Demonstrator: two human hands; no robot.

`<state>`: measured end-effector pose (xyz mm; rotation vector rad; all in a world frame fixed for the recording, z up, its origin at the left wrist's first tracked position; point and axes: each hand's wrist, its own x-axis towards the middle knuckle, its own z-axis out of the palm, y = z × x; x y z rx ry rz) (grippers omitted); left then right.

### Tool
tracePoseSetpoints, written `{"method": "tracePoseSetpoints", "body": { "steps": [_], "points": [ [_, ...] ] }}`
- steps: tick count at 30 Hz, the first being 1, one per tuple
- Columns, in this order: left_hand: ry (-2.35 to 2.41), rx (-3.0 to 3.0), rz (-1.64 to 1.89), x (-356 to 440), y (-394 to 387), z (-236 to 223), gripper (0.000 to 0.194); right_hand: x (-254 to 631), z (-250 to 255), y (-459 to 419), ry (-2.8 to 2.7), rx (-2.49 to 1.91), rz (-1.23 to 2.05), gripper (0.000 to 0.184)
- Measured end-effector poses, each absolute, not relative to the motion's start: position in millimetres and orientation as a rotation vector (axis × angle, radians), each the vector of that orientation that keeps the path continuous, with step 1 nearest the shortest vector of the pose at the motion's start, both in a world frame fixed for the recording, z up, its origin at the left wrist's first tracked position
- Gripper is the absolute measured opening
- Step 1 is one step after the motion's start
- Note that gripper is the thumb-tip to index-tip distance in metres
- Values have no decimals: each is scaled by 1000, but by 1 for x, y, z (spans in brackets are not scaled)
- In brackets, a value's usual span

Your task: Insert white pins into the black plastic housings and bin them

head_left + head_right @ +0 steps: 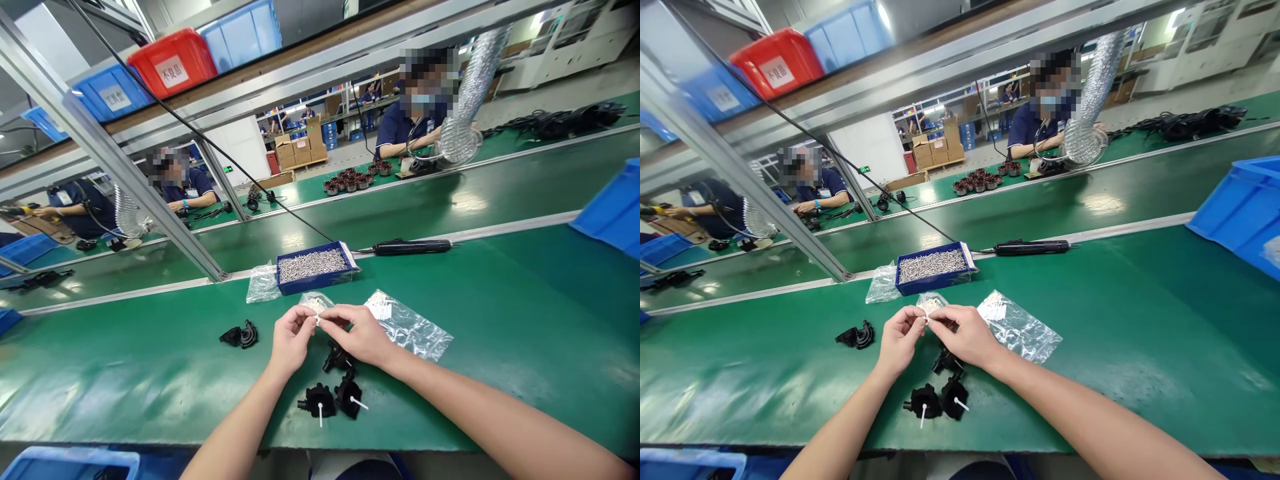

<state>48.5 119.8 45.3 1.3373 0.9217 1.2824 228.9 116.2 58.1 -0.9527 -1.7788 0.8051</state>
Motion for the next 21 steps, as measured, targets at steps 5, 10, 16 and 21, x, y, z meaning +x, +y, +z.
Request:
{"method": "tracePoseSetpoints", "body": {
  "steps": [5,10,16,21],
  "points": [
    [1106,1795,1145,11,124,66,24,231,49,126,-1561,-955,1135,24],
    [1916,1977,751,-66,131,74,39,232,48,133,-1433,-989,1125,27],
    [1942,1828,604,-63,140,66,21,230,49,132,-1445,-1022,1121,28],
    [1612,1698,913,-26,141,64,13,229,62,122,-1617,-962,807,19]
  ]
}}
